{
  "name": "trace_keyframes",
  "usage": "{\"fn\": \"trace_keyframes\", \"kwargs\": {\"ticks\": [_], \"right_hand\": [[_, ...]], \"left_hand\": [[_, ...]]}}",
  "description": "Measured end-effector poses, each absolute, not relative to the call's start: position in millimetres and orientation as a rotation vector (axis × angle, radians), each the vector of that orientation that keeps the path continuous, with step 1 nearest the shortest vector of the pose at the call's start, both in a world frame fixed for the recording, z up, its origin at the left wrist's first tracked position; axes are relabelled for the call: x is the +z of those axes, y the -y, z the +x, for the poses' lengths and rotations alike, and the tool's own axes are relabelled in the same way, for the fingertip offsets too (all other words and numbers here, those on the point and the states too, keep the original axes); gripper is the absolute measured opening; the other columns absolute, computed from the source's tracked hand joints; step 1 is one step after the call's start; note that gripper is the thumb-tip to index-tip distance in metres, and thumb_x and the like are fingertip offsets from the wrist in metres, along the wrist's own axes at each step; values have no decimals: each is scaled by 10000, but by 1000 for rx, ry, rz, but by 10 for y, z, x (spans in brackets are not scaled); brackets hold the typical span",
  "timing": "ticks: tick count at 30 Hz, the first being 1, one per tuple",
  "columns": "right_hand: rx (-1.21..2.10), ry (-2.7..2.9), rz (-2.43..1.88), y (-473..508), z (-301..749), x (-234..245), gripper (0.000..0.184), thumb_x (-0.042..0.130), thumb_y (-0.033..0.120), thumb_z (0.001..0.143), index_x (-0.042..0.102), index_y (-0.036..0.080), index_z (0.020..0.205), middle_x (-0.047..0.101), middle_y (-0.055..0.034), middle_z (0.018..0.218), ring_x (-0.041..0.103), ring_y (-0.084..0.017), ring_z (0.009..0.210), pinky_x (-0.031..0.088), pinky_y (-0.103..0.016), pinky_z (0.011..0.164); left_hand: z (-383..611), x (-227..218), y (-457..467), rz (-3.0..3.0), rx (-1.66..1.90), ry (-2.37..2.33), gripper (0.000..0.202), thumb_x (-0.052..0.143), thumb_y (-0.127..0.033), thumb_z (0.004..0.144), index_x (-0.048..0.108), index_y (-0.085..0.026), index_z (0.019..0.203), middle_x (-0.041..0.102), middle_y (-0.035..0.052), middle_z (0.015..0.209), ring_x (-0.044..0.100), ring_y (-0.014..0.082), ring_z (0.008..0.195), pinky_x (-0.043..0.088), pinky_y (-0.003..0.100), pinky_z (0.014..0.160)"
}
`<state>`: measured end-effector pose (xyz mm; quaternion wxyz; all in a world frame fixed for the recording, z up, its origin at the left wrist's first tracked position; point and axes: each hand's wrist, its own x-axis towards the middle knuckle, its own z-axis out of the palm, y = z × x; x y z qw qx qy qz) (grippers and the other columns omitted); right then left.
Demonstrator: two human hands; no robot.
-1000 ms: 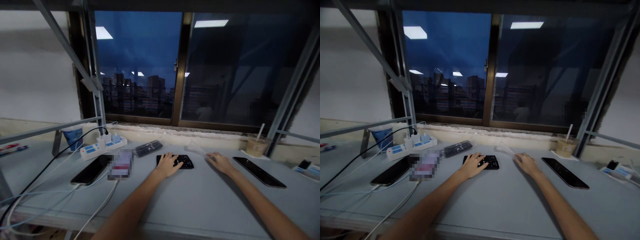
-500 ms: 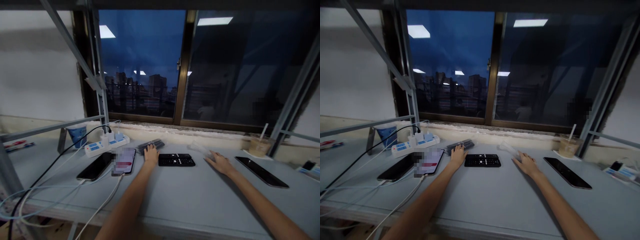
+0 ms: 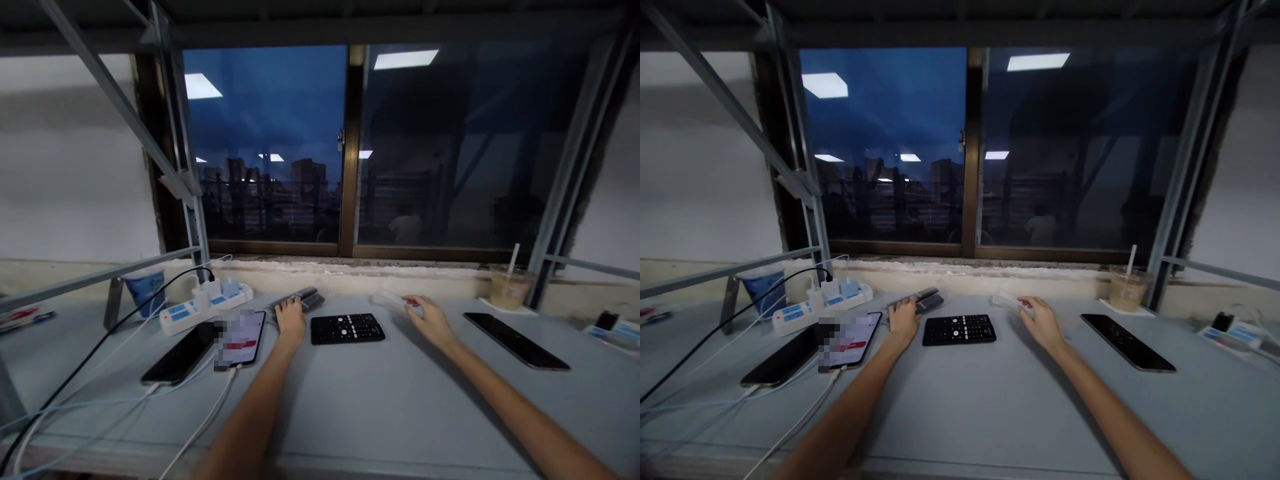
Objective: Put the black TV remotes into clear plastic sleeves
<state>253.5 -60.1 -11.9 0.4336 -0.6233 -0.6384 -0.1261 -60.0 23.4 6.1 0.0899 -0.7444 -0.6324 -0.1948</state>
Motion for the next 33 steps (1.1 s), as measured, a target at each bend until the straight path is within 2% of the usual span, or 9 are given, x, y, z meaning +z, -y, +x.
{"fn": "trace_keyframes", "kwargs": {"ticks": [5,9,11,16,21,23,26,30,33], "right_hand": [[-244,1602,-1511,593,2455,-103,273,402,300,774,613,181,899,644,-77,900,573,-201,816,438,-348,788],[-193,1611,-1483,612,2387,-82,244,415,280,767,625,200,861,652,-62,884,578,-194,808,437,-340,776],[-156,1612,-1473,615,2365,-78,240,428,287,764,635,206,855,657,-55,875,582,-195,803,437,-338,761],[91,1518,-1411,588,2307,-78,281,451,372,751,654,192,826,675,-69,842,597,-198,735,448,-319,659],[173,1461,-1365,571,2259,-84,316,463,411,738,658,175,818,681,-88,811,611,-206,740,457,-310,643],[205,1443,-1351,558,2263,-104,311,471,401,736,654,172,843,681,-89,802,613,-207,747,460,-316,656],[251,1428,-1329,523,2279,-148,311,494,384,732,645,160,888,679,-97,815,612,-208,756,464,-326,682],[294,1434,-1302,513,2250,-151,329,524,416,735,650,164,905,671,-105,896,599,-205,774,466,-327,703],[394,1420,-1279,576,2163,-79,354,529,449,743,651,182,940,667,-96,927,590,-197,759,467,-327,703]], "left_hand": [[-567,86,-196,-2208,-613,1939,393,442,-152,816,474,-184,1206,528,132,1172,515,257,1037,385,398,845],[-559,64,-194,-2193,-613,1959,403,530,-287,792,521,-99,1148,486,191,1201,432,302,1129,334,420,920],[-560,54,-202,-2182,-614,1984,389,532,-290,792,537,-71,1113,489,203,1190,425,305,1135,320,414,935],[-583,92,-213,-2185,-647,2086,368,581,-295,746,549,-117,1067,522,156,1140,508,260,1053,385,350,871],[-588,193,-153,-2240,-692,2055,338,591,-224,715,562,-156,1044,520,111,1108,582,213,915,440,279,759],[-561,222,-113,-2239,-747,1986,376,558,-187,722,532,-168,1097,505,98,1114,572,209,941,432,270,788],[-485,239,-54,-2252,-905,1808,445,541,-214,724,478,-185,1163,488,84,1095,562,210,948,418,277,830],[-354,232,34,-2375,-970,1560,422,543,-254,706,485,-203,1121,470,65,1096,554,204,912,405,293,857],[-262,220,117,-2466,-909,1408,416,542,-238,683,484,-204,1093,482,58,1085,522,215,961,381,309,881]]}}
